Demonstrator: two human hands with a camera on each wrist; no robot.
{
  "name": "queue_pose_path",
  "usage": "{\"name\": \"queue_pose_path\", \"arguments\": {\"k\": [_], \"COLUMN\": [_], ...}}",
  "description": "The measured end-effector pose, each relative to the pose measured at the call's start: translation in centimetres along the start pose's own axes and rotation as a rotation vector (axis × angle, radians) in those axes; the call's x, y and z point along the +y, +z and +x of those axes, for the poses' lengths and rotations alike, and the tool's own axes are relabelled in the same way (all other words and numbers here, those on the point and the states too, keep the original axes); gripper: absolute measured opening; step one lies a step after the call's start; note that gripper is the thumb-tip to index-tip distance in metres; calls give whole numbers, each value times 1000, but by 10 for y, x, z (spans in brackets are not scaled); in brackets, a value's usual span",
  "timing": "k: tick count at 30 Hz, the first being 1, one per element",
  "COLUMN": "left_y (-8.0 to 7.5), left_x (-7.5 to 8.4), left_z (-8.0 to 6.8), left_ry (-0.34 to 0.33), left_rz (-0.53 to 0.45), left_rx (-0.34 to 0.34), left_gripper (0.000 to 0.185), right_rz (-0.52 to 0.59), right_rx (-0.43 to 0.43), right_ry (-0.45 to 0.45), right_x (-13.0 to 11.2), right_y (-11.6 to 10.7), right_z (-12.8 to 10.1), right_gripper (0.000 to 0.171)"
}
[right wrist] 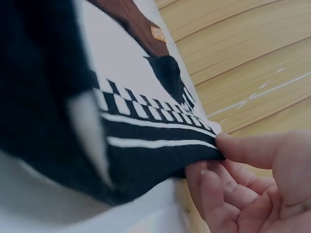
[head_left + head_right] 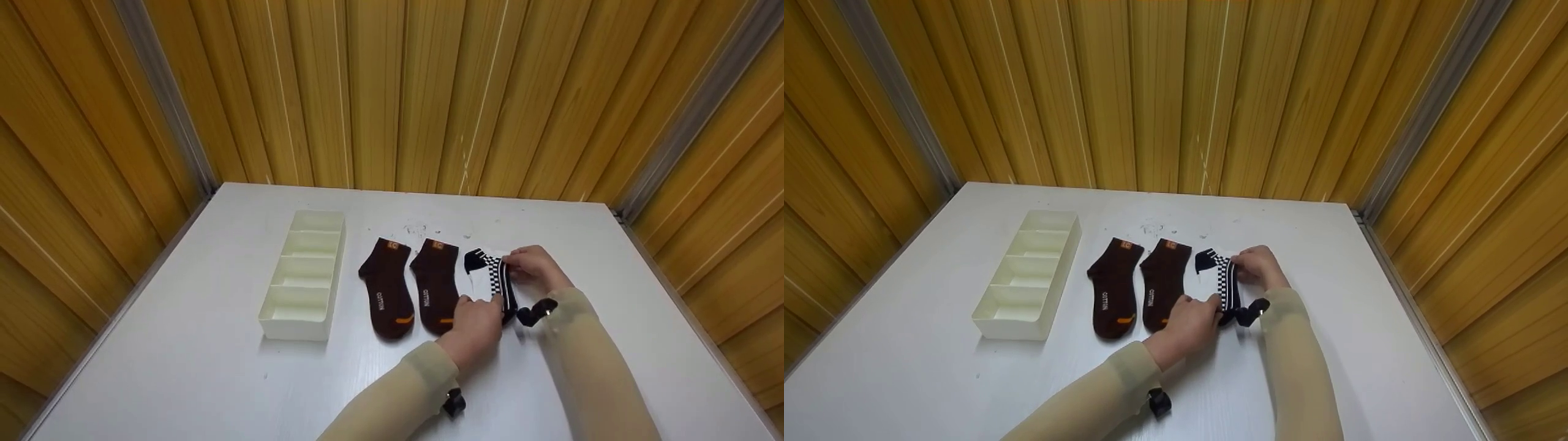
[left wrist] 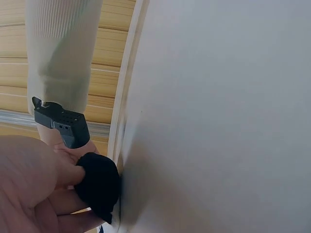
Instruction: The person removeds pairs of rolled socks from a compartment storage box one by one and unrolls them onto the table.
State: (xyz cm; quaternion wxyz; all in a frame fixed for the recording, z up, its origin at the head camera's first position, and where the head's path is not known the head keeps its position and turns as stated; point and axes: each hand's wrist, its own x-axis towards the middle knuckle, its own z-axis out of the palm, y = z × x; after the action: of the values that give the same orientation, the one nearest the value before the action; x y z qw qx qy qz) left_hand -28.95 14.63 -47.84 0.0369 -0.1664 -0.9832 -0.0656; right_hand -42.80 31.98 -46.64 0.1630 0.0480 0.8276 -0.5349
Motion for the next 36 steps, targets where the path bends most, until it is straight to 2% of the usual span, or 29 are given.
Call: {"name": "queue_pose_path", "arguments": {"k": [4,9,13,16,20,23,30,36], "left_y": [-1,-1,-3,-5,-10,-13,-17,-11], "left_x": [0,-1,-2,0,4,10,29,49], "left_z": [0,0,-1,-4,-8,-8,-5,-3], "left_ry": [-9,0,42,109,205,245,308,353], "left_rz": [1,25,73,122,214,258,259,275], "left_rx": [-12,-4,23,105,234,259,233,259], "left_gripper": [46,39,36,29,13,10,10,14], "right_rz": [97,165,168,152,156,209,385,457], "right_rx": [-43,-85,-102,-71,-52,-75,-144,-195], "right_ry": [53,101,89,79,50,24,18,18], "right_x": [1,3,3,2,0,-2,1,12], "right_y": [3,3,3,2,-3,-12,-39,-65], "right_z": [-2,-1,0,1,0,-2,-13,-26], "right_gripper": [8,16,18,10,18,19,14,15]}}
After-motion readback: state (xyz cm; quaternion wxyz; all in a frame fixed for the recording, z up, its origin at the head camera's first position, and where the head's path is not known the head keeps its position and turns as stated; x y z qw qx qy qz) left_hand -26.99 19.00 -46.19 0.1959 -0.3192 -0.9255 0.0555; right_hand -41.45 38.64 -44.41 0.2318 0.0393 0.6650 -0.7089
